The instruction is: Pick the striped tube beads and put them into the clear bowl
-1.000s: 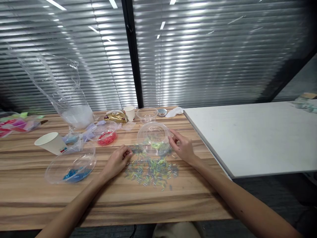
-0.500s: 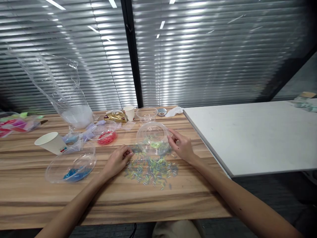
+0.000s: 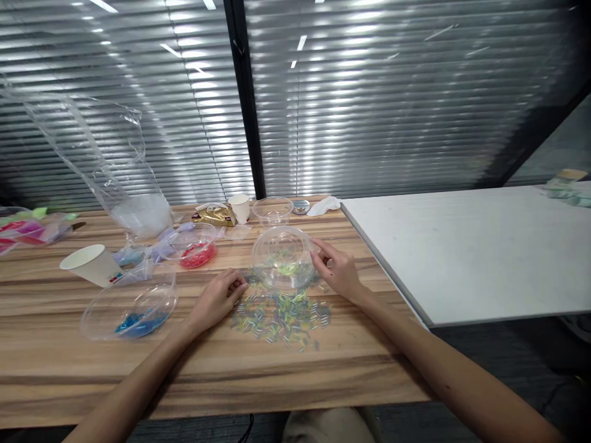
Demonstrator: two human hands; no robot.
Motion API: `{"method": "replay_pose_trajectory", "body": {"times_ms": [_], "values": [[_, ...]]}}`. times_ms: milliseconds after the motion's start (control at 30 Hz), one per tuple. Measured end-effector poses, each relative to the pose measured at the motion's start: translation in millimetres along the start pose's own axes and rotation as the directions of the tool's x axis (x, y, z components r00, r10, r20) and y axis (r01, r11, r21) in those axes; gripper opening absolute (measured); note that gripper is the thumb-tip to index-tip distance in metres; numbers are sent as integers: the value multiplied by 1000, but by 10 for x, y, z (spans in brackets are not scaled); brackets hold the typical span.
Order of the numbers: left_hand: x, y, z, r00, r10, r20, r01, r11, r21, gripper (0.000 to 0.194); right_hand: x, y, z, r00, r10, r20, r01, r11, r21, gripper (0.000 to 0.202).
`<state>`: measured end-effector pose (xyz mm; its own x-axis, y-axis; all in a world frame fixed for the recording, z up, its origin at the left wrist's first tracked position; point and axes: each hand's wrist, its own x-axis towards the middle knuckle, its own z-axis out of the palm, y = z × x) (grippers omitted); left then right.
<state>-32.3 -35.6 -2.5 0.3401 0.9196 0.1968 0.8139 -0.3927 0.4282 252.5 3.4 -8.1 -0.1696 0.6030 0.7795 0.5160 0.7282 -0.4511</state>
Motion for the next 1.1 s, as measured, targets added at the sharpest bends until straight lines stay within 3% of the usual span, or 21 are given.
{"method": "replay_pose_trajectory", "body": {"times_ms": [1100], "values": [[1, 0, -35, 997, 55, 60, -57, 998, 31, 24, -13, 12, 8, 992, 41, 123, -46, 998, 40, 33]]}}
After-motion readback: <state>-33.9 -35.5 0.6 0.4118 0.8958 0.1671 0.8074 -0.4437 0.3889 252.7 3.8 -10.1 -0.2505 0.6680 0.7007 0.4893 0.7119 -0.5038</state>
